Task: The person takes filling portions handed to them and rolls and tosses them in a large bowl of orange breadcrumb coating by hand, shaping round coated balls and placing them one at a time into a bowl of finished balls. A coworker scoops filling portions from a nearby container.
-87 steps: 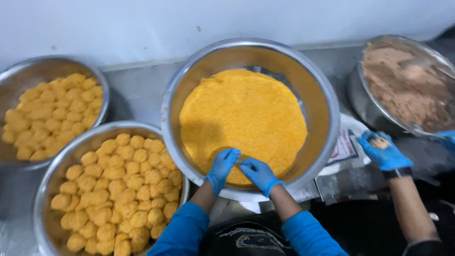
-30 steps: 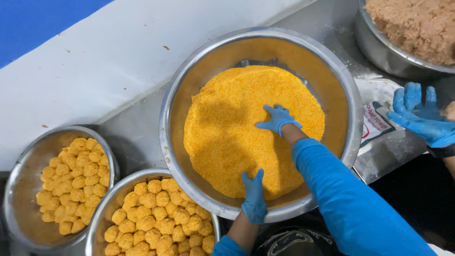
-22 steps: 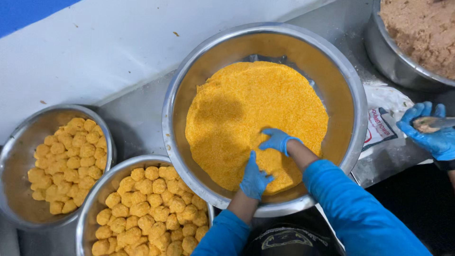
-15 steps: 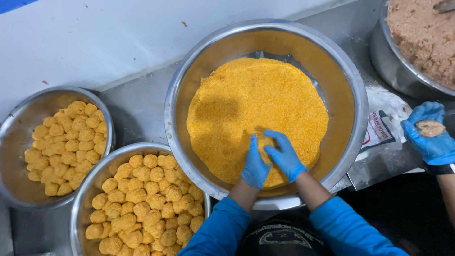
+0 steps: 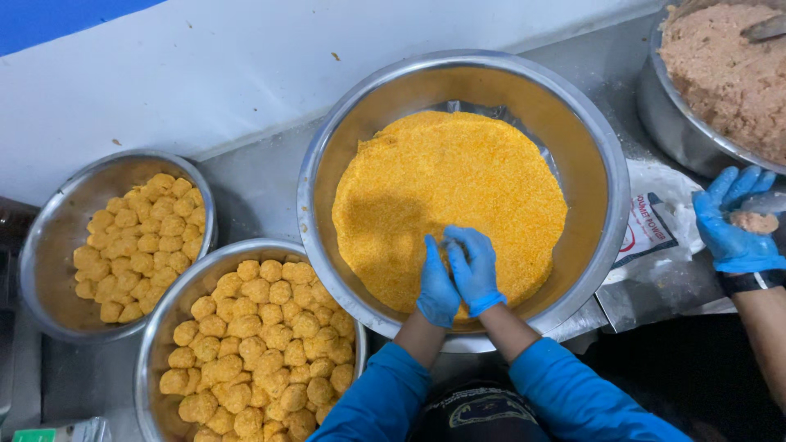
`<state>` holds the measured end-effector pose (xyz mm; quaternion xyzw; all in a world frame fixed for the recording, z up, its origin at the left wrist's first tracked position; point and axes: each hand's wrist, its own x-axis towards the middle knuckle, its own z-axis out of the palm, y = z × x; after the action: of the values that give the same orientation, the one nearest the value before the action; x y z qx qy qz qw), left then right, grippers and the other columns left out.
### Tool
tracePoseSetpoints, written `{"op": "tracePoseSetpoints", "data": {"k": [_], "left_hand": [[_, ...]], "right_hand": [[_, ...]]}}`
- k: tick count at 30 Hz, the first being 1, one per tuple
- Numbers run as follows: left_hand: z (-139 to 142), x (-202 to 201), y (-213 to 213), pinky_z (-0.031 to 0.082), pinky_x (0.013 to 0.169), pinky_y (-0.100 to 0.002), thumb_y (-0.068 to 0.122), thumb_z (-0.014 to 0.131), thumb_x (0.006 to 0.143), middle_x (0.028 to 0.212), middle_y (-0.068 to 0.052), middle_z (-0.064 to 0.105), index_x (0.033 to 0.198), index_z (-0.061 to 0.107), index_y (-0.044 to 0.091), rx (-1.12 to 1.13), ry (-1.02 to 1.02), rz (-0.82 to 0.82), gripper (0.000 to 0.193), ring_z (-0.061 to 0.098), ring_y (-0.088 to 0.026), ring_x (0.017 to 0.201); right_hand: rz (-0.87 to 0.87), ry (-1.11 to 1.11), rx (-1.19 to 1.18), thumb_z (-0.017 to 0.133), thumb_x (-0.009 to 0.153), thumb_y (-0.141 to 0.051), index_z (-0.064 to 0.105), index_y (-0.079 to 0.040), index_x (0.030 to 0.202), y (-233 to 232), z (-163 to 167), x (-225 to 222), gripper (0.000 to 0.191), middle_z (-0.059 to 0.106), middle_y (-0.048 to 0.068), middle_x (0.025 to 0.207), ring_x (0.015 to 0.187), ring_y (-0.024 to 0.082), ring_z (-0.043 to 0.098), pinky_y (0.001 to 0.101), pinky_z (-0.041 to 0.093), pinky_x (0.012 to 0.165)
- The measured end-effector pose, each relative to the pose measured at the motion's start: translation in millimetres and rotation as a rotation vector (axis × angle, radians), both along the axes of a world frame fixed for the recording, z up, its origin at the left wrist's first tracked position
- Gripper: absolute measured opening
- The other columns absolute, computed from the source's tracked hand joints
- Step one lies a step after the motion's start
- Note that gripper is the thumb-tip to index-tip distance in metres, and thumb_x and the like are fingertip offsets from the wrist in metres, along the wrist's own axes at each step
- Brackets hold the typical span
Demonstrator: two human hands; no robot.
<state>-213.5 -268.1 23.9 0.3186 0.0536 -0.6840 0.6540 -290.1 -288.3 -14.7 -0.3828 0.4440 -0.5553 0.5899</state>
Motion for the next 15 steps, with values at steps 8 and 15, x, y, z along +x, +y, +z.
{"op": "tracePoseSetpoints", "data": {"k": [8,15], "left_hand": [[31,-4,18,0.040,0.117,-0.040,0.047,0.034,0.117,0.137,-0.010,0.064,0.127,0.066,0.009,-0.406,-1.533,0.239,0.051,0.055,-0.025,0.133],[2,-12,15,0.048,0.101,-0.037,0.053,0.038,0.115,0.121,-0.007,0.068,0.128,0.064,0.008,-0.257,-0.073,-0.049,0.054,0.061,-0.021,0.112]], "right_hand": [[0.042,-0.693,0.713,0.046,0.097,-0.067,0.065,-0.016,0.118,2,23,1,0.059,0.070,0.017,0.117,0.117,0.030,0.062,0.0447,0.048,0.104],[-0.001,0.705,-0.316,0.053,0.098,-0.061,0.073,-0.010,0.106,9,51,1,0.055,0.071,0.010,0.116,0.114,0.025,0.066,0.0423,0.053,0.101]]}}
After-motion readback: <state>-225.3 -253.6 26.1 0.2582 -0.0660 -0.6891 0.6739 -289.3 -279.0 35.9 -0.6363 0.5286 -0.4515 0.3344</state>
